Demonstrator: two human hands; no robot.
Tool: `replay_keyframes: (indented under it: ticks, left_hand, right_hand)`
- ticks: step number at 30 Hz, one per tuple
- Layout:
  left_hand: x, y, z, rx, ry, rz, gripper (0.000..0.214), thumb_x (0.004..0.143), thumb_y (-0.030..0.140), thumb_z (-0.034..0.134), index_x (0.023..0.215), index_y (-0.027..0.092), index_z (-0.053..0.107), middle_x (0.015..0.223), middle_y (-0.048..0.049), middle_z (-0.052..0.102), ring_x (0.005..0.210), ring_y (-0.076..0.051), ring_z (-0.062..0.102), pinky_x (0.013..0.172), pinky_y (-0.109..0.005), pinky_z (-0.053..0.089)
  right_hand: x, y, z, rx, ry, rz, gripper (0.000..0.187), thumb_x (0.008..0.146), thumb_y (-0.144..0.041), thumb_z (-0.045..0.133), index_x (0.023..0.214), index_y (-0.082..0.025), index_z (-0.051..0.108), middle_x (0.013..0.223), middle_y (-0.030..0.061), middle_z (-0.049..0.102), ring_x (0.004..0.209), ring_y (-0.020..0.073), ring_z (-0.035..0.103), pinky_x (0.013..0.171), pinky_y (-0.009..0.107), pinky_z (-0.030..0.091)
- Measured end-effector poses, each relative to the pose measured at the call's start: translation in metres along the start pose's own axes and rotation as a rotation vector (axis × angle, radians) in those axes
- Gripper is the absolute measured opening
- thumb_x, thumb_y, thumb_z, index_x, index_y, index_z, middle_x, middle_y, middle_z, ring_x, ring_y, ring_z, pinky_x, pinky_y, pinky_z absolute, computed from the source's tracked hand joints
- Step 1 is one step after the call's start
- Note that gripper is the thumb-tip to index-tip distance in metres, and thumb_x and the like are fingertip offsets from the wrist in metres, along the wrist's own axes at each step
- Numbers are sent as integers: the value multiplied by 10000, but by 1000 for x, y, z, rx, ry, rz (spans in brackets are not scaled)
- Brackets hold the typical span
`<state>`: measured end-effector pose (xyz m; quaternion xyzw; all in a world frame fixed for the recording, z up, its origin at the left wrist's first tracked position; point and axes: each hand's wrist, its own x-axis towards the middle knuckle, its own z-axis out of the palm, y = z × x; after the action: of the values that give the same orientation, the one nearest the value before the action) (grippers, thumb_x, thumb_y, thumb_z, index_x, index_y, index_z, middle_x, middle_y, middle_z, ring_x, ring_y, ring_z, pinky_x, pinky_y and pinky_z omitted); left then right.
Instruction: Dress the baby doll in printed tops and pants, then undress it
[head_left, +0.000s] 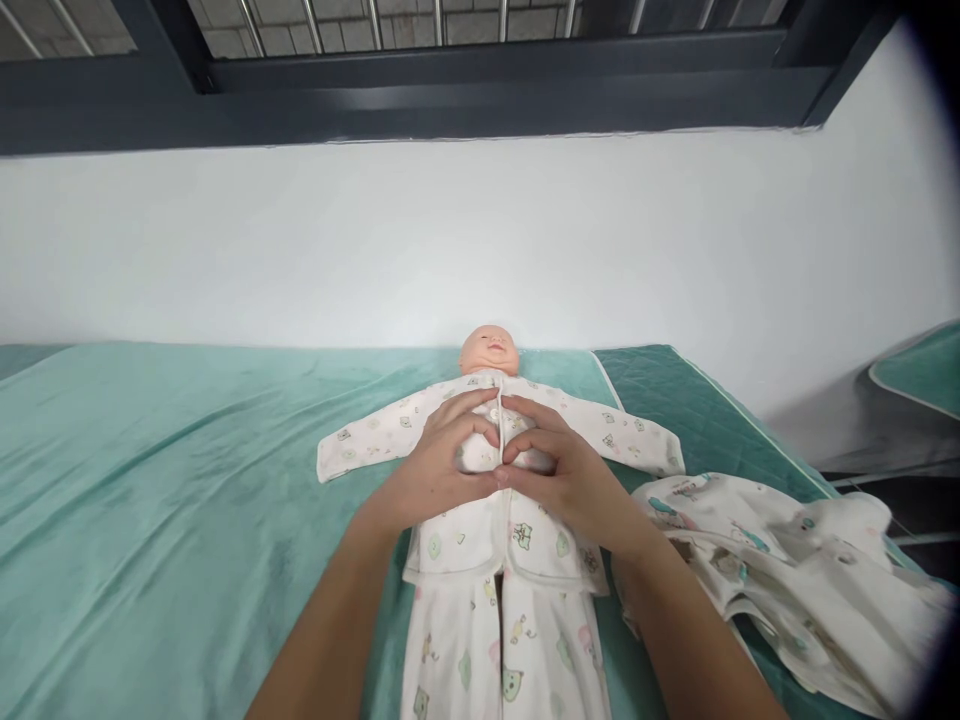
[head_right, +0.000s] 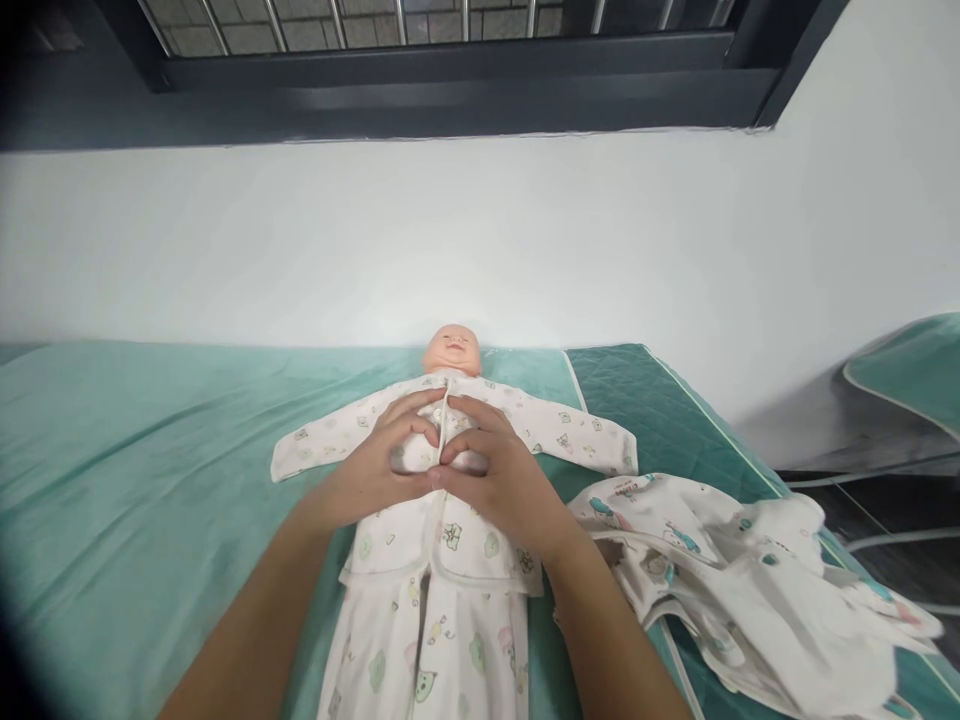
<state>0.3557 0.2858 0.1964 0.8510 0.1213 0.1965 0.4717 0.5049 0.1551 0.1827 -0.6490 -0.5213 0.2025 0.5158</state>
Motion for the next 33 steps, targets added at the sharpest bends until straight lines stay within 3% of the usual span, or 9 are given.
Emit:
replay_keyframes:
  ticks: [3,6,10,12,18,24,27,30,33]
  left_hand:
    - [0,0,-2,-37,-27,-16,129,799,328,688,917,286,662,1564,8,300,1468,-304,209,878,-366,542]
    - [1,-5,-8,-83,12,-40,83,822,322,669,789,248,654,1498,-3,423,1426,-284,316,964,-381,492]
    - [3,-18,-16,-281,366,-61,140,873,347,602,805,226,593,1356,-54,565,1289,-254,500,1033,-429,436]
    - [4,-19,-15,-295,412,-43,118,864,353,612,871,236,599,1387,-55,535,1292,-252,498,1037,-428,436]
    - [-1,-4,-5,38,-4,34,262,739,373,759,991,333,696,1533,-3,362,1448,-306,264,1027,-441,457]
    - [0,-7,-9,-60,-21,18,77,811,346,693,808,269,698,1508,9,408,1431,-281,312,1126,-418,341]
    - [3,-16,-15,-349,198,-1,92,819,303,680,790,234,628,1402,-35,536,1315,-265,471,1050,-409,406]
    - [4,-34,-28,-628,594,-65,134,824,322,653,845,230,558,1329,-43,584,1108,-217,604,863,-349,497]
    - [5,-58,-42,-663,978,-192,188,782,309,666,867,220,524,1191,-47,629,967,-175,633,796,-310,499]
  right_hand:
    - [3,6,0,132,43,72,138,795,-369,676,765,-235,691,1422,12,510,1211,269,536,941,400,461]
    - [7,22,-5,362,286,122,171,811,-368,644,755,-208,621,1317,37,604,1083,240,604,872,362,481]
    - [14,46,-14,400,663,238,249,813,-463,628,885,-225,618,1177,40,671,909,197,635,734,307,496]
    - [16,51,-13,316,619,279,314,792,-493,650,963,-230,638,1056,34,694,860,187,631,727,305,491]
    - [18,42,1,78,415,261,378,786,-484,660,1048,-211,649,933,39,672,832,201,598,780,355,471]
    - [17,44,-1,118,432,288,287,793,-442,655,974,-219,667,860,9,666,803,181,587,766,326,447]
    - [18,52,-2,197,496,313,281,767,-426,675,951,-214,670,863,12,668,796,178,586,751,316,448]
    - [21,59,-4,304,593,342,287,746,-417,679,937,-203,662,896,22,671,834,189,598,764,316,457]
    - [22,57,-3,278,667,332,293,767,-420,643,950,-191,650,946,42,673,894,207,606,817,335,461]
